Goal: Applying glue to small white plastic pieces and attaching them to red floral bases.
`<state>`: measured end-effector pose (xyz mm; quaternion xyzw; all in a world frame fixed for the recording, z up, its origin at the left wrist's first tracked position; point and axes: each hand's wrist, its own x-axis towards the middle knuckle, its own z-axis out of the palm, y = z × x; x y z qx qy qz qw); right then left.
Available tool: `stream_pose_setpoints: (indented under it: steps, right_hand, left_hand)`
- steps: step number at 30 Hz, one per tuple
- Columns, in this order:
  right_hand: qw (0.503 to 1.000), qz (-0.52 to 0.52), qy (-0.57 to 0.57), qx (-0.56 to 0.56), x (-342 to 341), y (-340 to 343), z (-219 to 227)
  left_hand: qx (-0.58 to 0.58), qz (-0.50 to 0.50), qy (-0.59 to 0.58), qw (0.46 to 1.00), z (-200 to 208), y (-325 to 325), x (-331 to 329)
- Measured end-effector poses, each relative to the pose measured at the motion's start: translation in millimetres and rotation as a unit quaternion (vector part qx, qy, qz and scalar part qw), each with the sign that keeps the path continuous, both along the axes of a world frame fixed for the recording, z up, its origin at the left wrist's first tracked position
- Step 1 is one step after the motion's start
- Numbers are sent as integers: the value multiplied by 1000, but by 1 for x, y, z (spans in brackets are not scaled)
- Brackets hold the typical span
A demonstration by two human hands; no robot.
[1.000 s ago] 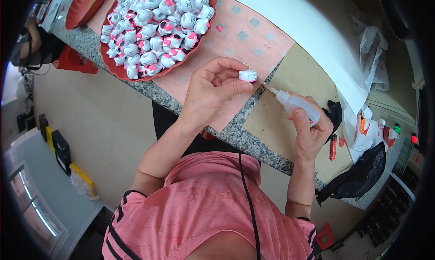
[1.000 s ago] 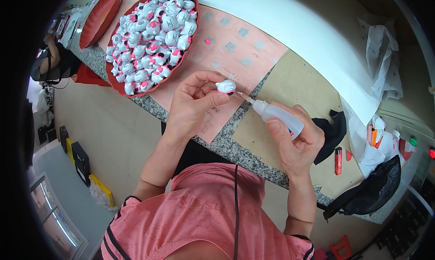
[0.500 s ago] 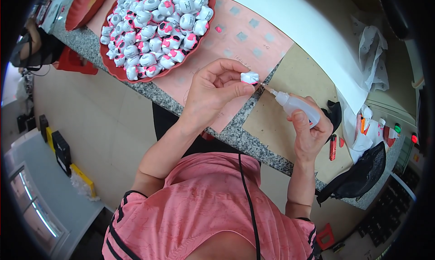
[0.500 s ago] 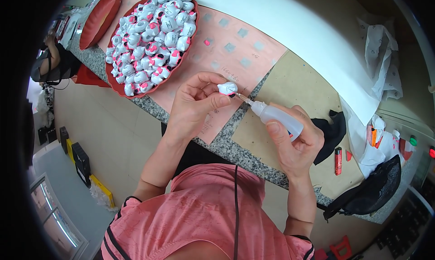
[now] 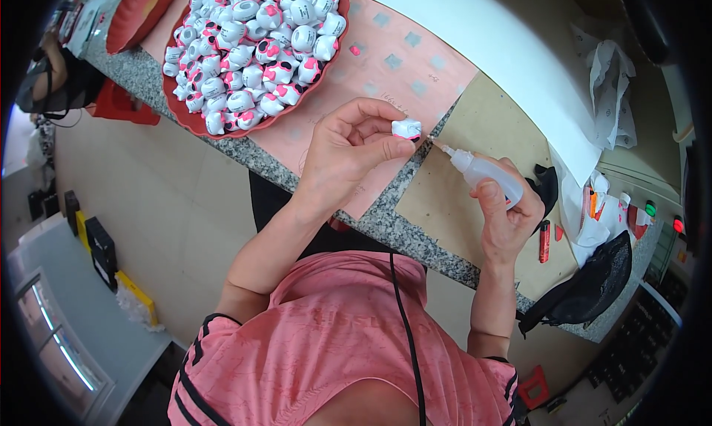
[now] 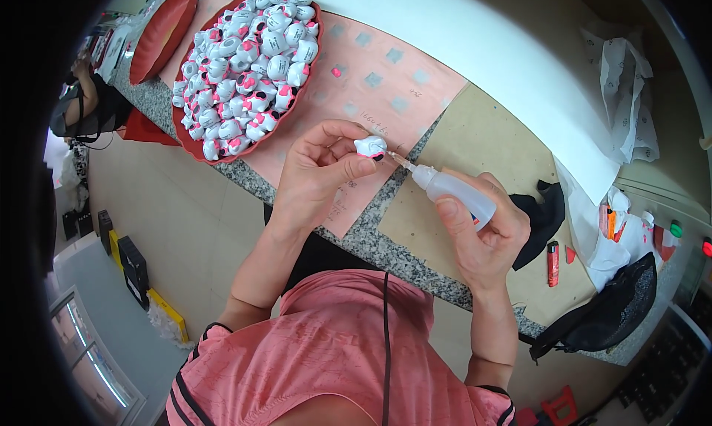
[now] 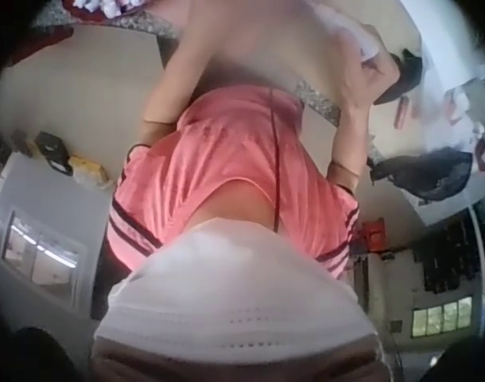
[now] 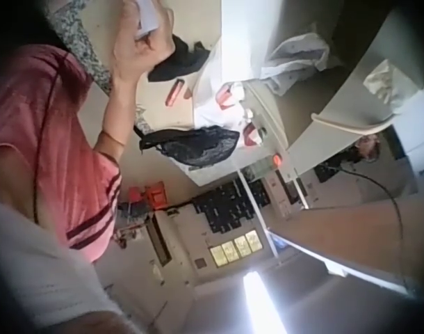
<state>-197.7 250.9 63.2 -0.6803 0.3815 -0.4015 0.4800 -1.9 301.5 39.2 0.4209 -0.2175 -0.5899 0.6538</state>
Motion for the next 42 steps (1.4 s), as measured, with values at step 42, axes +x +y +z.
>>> stream_pose_setpoints:
  steps: [42]
  right_hand:
    - [949, 61, 192, -244, 135, -69, -32]
  left_hand:
    - [2, 7, -12, 1000, -1, 35, 30]
